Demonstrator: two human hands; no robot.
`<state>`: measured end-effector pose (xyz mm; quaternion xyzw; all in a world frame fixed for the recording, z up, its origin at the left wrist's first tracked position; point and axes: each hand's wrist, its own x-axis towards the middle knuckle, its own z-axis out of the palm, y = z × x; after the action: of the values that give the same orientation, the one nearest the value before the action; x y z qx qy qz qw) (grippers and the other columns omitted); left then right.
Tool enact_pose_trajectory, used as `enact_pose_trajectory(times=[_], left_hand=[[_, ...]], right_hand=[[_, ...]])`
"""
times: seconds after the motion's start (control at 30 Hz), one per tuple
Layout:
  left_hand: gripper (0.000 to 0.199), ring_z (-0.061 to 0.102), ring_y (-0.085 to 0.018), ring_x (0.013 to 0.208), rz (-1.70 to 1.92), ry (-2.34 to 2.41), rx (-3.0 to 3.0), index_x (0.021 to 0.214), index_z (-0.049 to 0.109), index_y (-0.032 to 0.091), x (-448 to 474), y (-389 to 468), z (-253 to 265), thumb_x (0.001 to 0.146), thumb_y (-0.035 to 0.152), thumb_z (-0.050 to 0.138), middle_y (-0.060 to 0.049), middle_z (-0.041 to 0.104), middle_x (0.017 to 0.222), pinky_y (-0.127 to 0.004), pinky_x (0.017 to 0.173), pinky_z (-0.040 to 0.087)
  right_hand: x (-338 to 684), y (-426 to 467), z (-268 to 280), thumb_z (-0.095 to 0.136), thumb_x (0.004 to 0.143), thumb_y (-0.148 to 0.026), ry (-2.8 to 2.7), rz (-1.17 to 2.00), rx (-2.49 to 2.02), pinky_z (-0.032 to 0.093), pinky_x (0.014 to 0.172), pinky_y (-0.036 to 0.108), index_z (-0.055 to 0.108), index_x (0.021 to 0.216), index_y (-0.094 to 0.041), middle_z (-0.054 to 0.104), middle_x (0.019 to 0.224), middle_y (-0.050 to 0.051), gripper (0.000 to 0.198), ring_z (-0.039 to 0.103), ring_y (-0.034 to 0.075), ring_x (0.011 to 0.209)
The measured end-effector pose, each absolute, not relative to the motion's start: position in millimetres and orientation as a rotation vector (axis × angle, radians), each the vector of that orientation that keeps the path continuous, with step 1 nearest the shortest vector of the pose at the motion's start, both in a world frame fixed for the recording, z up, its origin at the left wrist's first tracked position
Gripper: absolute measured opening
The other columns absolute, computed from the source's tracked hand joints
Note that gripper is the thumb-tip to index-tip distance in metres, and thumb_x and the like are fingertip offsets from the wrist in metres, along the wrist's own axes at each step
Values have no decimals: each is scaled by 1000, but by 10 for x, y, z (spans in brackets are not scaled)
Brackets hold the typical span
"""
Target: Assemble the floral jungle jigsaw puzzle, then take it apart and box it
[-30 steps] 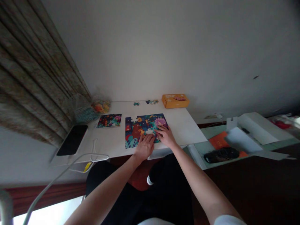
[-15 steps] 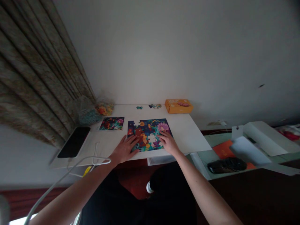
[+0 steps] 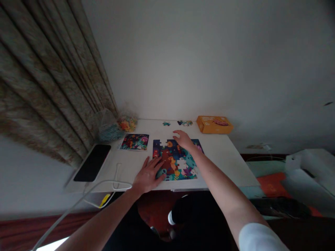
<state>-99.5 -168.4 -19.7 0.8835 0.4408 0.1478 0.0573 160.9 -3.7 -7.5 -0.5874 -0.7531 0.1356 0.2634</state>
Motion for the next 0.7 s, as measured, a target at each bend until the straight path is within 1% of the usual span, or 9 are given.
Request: enact_pose_trajectory(times=[0.1, 0.2, 0.37, 0.43, 0.5, 0.6, 0.67, 0.7], left_hand=[[55, 47, -28, 146, 441, 1335, 2630, 149, 55, 24, -992, -1683, -178, 100, 49, 52, -11, 53, 155, -58, 127, 26], [56, 45, -28, 147, 406, 1334, 2586, 147, 56, 23, -988, -1687, -148, 98, 50, 55, -11, 52, 156, -58, 127, 25], [59, 46, -28, 146, 362, 1342, 2550, 148, 55, 24, -982, -1690, -104, 97, 53, 56, -10, 53, 155, -58, 128, 25], [58, 46, -28, 146, 359, 1342, 2542, 147, 55, 25, -980, -1689, -92, 96, 53, 57, -10, 54, 155, -57, 128, 25], [57, 46, -27, 146, 368, 1341, 2535, 146, 56, 25, -978, -1689, -84, 97, 53, 57, -10, 54, 154, -56, 128, 25], [54, 47, -27, 145, 394, 1340, 2523, 145, 57, 26, -977, -1688, -82, 97, 51, 56, -10, 55, 153, -56, 128, 25], [53, 47, -27, 145, 410, 1342, 2519, 145, 57, 26, -976, -1688, -88, 98, 49, 56, -9, 54, 154, -56, 128, 25], [52, 47, -27, 144, 416, 1342, 2521, 145, 57, 26, -975, -1687, -92, 98, 49, 56, -9, 54, 154, -56, 128, 24]], right_hand=[[1444, 475, -128, 65, 90, -21, -2058, 387, -1634, 45, 112, 40, 71, 125, -23, 70, 133, 9, 36, 63, 24, 126], [1335, 849, -223, 67, 89, -18, -2034, 400, -1667, 44, 113, 41, 71, 124, -21, 70, 133, 10, 36, 63, 26, 126], [1249, 1173, -402, 67, 90, -19, -1981, 402, -1714, 42, 112, 47, 72, 125, -20, 69, 135, 13, 35, 61, 32, 126], [1242, 1237, -452, 67, 91, -21, -1965, 398, -1714, 42, 111, 49, 71, 125, -20, 70, 133, 15, 35, 60, 33, 125], [1239, 1281, -473, 68, 90, -21, -1939, 410, -1703, 43, 110, 47, 70, 127, -19, 73, 126, 15, 37, 63, 30, 121], [1239, 1292, -444, 74, 83, -18, -1897, 455, -1698, 46, 106, 42, 69, 129, -15, 75, 115, 15, 46, 68, 27, 109], [1247, 1244, -391, 77, 78, -17, -1873, 481, -1709, 50, 100, 39, 72, 123, -13, 76, 111, 15, 46, 69, 25, 102], [1256, 1198, -359, 78, 76, -17, -1858, 492, -1712, 51, 96, 37, 74, 117, -13, 76, 108, 14, 42, 69, 25, 98]])
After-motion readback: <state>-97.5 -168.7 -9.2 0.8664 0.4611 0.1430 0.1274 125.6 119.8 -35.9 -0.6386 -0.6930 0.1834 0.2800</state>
